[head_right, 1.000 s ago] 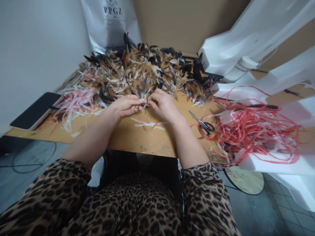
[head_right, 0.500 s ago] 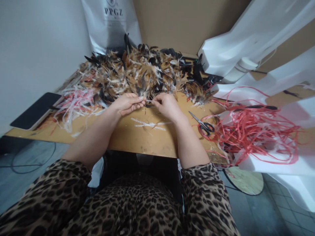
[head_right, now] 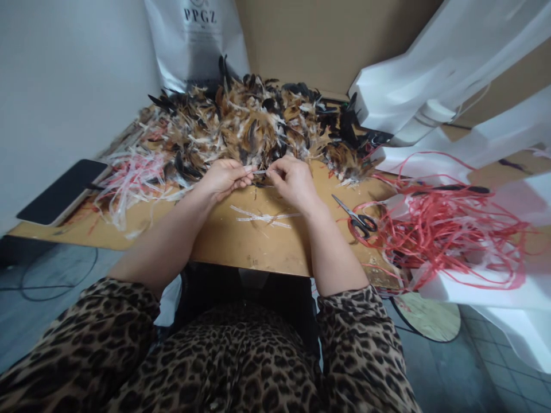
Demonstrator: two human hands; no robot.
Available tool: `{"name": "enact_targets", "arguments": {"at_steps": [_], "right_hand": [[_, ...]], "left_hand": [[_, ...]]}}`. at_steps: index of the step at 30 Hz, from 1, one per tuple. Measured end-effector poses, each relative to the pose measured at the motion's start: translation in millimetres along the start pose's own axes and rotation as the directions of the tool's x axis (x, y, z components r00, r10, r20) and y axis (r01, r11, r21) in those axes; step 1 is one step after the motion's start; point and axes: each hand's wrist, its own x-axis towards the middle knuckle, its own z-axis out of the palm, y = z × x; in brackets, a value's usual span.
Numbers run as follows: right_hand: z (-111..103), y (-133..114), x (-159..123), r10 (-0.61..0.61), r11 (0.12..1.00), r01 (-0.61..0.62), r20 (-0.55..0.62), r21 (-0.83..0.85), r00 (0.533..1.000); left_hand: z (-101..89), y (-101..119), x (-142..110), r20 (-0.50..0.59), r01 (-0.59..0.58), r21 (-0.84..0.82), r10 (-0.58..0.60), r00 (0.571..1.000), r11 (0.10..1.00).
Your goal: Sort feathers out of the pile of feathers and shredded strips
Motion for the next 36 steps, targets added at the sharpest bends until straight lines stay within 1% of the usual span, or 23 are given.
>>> {"name": "enact_targets", "arguments": {"at_steps": [5, 12, 16, 19, 22, 24, 26, 28, 31, 33, 34, 36], "right_hand": [[1, 1, 0, -0.011, 1.0, 0.011, -0.012, -0.014, 1.0], [6, 1, -2, -0.082, 0.994, 0.082, 0.004, -0.067, 0.997], [6, 0, -4, -0.112, 0.988, 0.116, 0.041, -0.105, 0.993], [4, -5, -5, -0.151, 0.973, 0.166, 0.099, -0.162, 0.983], [1, -15, -5, -0.208, 0.947, 0.249, 0.204, -0.203, 0.957], [1, -20, -6, -0.239, 0.939, 0.292, 0.267, -0.18, 0.934], [1, -22, -5, -0.253, 0.947, 0.299, 0.306, -0.114, 0.918], [2, -22, -5, -0.253, 0.962, 0.273, 0.315, -0.021, 0.915], [-1, -17, -2, -0.204, 0.976, 0.172, 0.289, 0.133, 0.935], [-4, -12, 0, -0.141, 0.969, 0.073, 0.287, 0.235, 0.948], [-6, -8, 0, -0.101, 0.958, 0.01, 0.305, 0.288, 0.947], [-9, -1, 2, -0.003, 0.904, -0.159, 0.377, 0.396, 0.926]], "left_hand": [[2.1, -1, -3, 0.041, -0.013, 0.174, 0.006, 0.999, 0.985], [4.0, -1, -8, 0.096, 0.037, 0.306, -0.07, 0.993, 0.951], [5.5, 2, -10, 0.108, 0.064, 0.382, -0.113, 0.988, 0.922], [6.0, 4, -13, 0.126, 0.082, 0.478, -0.161, 0.979, 0.874], [5.9, 4, -15, 0.188, 0.075, 0.584, -0.224, 0.956, 0.808], [6.0, 4, -17, 0.226, 0.062, 0.645, -0.267, 0.937, 0.762], [6.2, 4, -18, 0.278, 0.031, 0.68, -0.297, 0.914, 0.732], [6.3, 4, -20, 0.343, -0.021, 0.677, -0.291, 0.893, 0.735], [7.0, 6, -23, 0.412, -0.094, 0.637, -0.234, 0.881, 0.765], [8.2, 7, -25, 0.451, -0.123, 0.595, -0.203, 0.869, 0.794], [9.1, 8, -26, 0.474, -0.132, 0.569, -0.192, 0.859, 0.812], [11.5, 10, -28, 0.514, -0.139, 0.521, -0.179, 0.839, 0.842]]}}
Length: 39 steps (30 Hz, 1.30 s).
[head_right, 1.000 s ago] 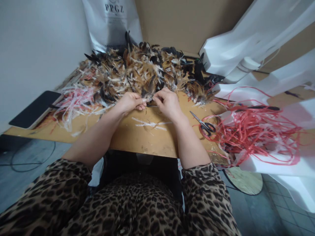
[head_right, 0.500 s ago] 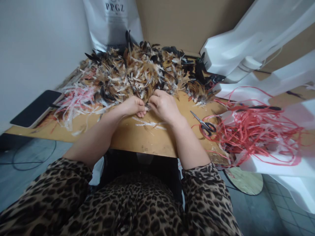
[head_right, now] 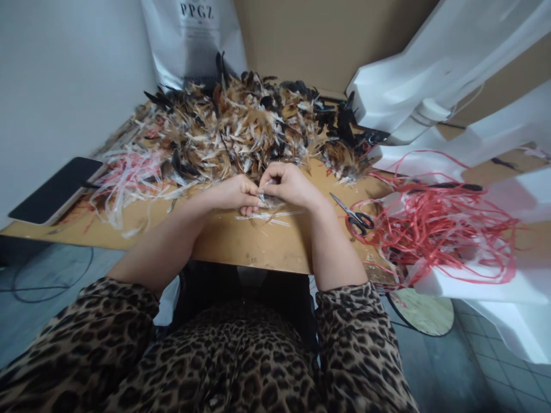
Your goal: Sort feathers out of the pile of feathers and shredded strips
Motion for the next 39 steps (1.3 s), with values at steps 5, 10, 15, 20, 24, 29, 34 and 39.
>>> {"name": "enact_targets", "arguments": {"at_steps": [5, 10, 15, 20, 24, 29, 34, 39], "right_hand": [[-5, 16, 1, 0.223, 0.92, -0.219, 0.024, 0.325, 0.975], [7, 27, 9, 0.196, 0.946, -0.141, -0.167, 0.29, 0.966], [21, 30, 12, 0.34, 0.832, -0.214, -0.166, 0.512, 0.926], [30, 23, 12, 0.438, 0.677, -0.238, -0.123, 0.696, 0.89], [38, 18, 15, 0.452, 0.567, -0.251, -0.041, 0.785, 0.891], [43, 14, 14, 0.394, 0.817, -0.216, -0.246, 0.535, 0.886], [40, 2, 7, -0.005, 0.98, -0.063, -0.345, -0.188, 0.939], [28, -7, 4, -0.183, 0.816, 0.105, -0.082, -0.569, 0.98]], "left_hand": [[3.4, 9, -4, -0.068, -0.064, -0.073, 0.059, 0.996, 0.995], [1.4, 6, 0, -0.301, -0.167, -0.165, 0.112, 0.947, 0.972], [-1.4, -4, 10, -0.467, -0.189, -0.26, 0.048, 0.883, 0.947], [-5.6, -10, 16, -0.576, -0.206, -0.339, -0.029, 0.817, 0.918], [-9.6, -15, 20, -0.601, -0.203, -0.394, -0.084, 0.795, 0.896], [-10.8, -16, 23, -0.622, -0.15, -0.376, -0.129, 0.772, 0.915], [-6.5, -16, 20, -0.607, -0.029, -0.165, -0.078, 0.791, 0.986], [-1.9, -22, 14, -0.463, 0.032, 0.201, 0.066, 0.884, 0.979]]}}
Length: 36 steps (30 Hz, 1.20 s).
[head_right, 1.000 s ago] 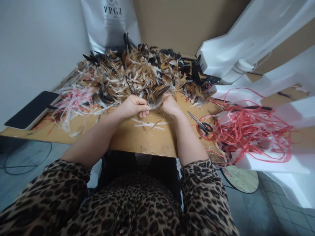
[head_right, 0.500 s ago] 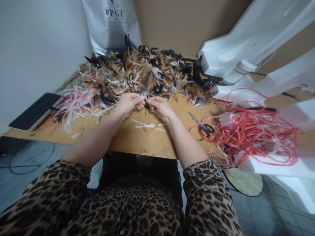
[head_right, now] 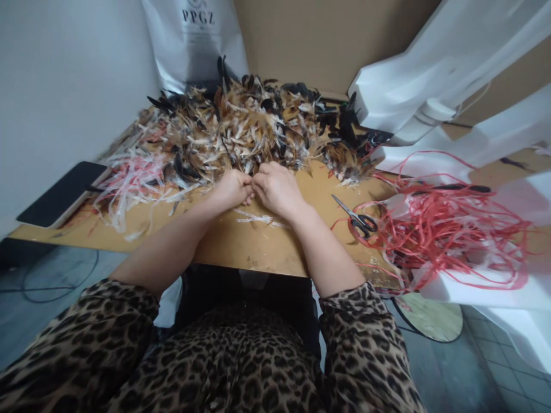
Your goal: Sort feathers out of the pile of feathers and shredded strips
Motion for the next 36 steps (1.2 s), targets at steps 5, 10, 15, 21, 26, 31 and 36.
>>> {"name": "enact_targets", "arguments": {"at_steps": [5, 10, 15, 21, 26, 31, 36], "right_hand": [[-17, 24, -3, 0.109, 0.911, -0.125, 0.064, 0.392, 0.992], [-15, 40, -5, 0.338, 0.575, -0.366, 0.195, 0.732, 0.921], [7, 38, 0, 0.448, 0.394, -0.336, 0.141, 0.855, 0.883], [11, 29, 2, 0.486, 0.542, -0.342, 0.046, 0.768, 0.873], [16, 20, 4, 0.449, 0.735, -0.298, -0.109, 0.61, 0.887], [25, 15, 4, 0.416, 0.796, -0.257, -0.186, 0.548, 0.89], [20, 12, 4, 0.424, 0.764, -0.295, -0.102, 0.574, 0.9]], "left_hand": [[3.7, 4, -6, 0.17, -0.194, 0.007, 0.19, 0.967, 0.981], [2.3, 19, -11, 0.161, -0.089, -0.293, 0.141, 0.977, 0.952], [-0.4, 18, -5, -0.013, -0.041, -0.501, 0.039, 0.999, 0.864], [1.5, 6, 4, 0.009, 0.113, -0.69, -0.148, 0.989, 0.715], [0.0, 3, 8, 0.052, 0.193, -0.768, -0.241, 0.969, 0.611], [-0.8, 0, 10, 0.053, 0.2, -0.79, -0.26, 0.964, 0.579], [-3.2, 0, 11, 0.008, 0.213, -0.756, -0.317, 0.948, 0.618]]}}
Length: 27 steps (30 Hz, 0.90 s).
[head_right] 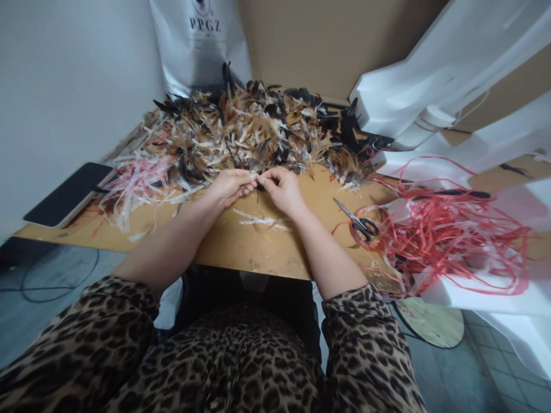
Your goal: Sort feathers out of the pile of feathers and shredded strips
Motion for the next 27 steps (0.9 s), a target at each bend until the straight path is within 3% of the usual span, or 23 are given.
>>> {"name": "enact_targets", "arguments": {"at_steps": [3, 5, 8, 11, 14, 16, 18, 20, 22, 27], "right_hand": [[-4, -2, 0, 0.107, 0.989, -0.113, 0.065, 0.097, 0.992], [-6, -2, 0, 0.108, 0.987, -0.117, 0.082, 0.111, 0.991], [-8, -3, -1, -0.086, 0.996, 0.086, 0.049, -0.003, 0.995], [-11, -7, -3, -0.293, 0.929, 0.314, 0.128, -0.198, 0.948], [-20, -9, -2, -0.299, 0.886, 0.367, 0.255, -0.284, 0.919], [-29, -6, 1, -0.223, 0.935, 0.293, 0.31, -0.2, 0.924], [-37, -1, 4, -0.087, 0.994, 0.102, 0.374, -0.023, 0.923], [-42, 5, 6, 0.032, 0.982, -0.107, 0.419, 0.157, 0.907], [-40, 9, 7, 0.088, 0.929, -0.217, 0.39, 0.3, 0.916], [-22, 8, 4, 0.168, 0.81, -0.263, 0.222, 0.524, 0.961]], "left_hand": [[-0.6, 1, 0, -0.005, -0.011, -0.019, 0.011, 1.0, 1.0], [-0.7, 1, 0, 0.009, -0.014, -0.008, 0.014, 1.0, 1.0], [0.2, -1, -1, 0.016, -0.041, 0.121, 0.04, 0.999, 0.992], [2.3, -2, -7, 0.063, -0.096, 0.399, 0.077, 0.995, 0.912], [4.9, 1, -15, 0.22, -0.139, 0.595, 0.006, 0.976, 0.792], [6.3, 3, -21, 0.335, -0.187, 0.635, -0.048, 0.941, 0.75], [7.0, 5, -24, 0.44, -0.214, 0.597, -0.092, 0.893, 0.773], [6.7, 6, -25, 0.496, -0.218, 0.503, -0.073, 0.865, 0.836], [5.5, 6, -23, 0.471, -0.197, 0.363, 0.003, 0.882, 0.911], [2.8, 0, -12, 0.315, -0.028, -0.002, 0.028, 0.949, 1.0]]}}
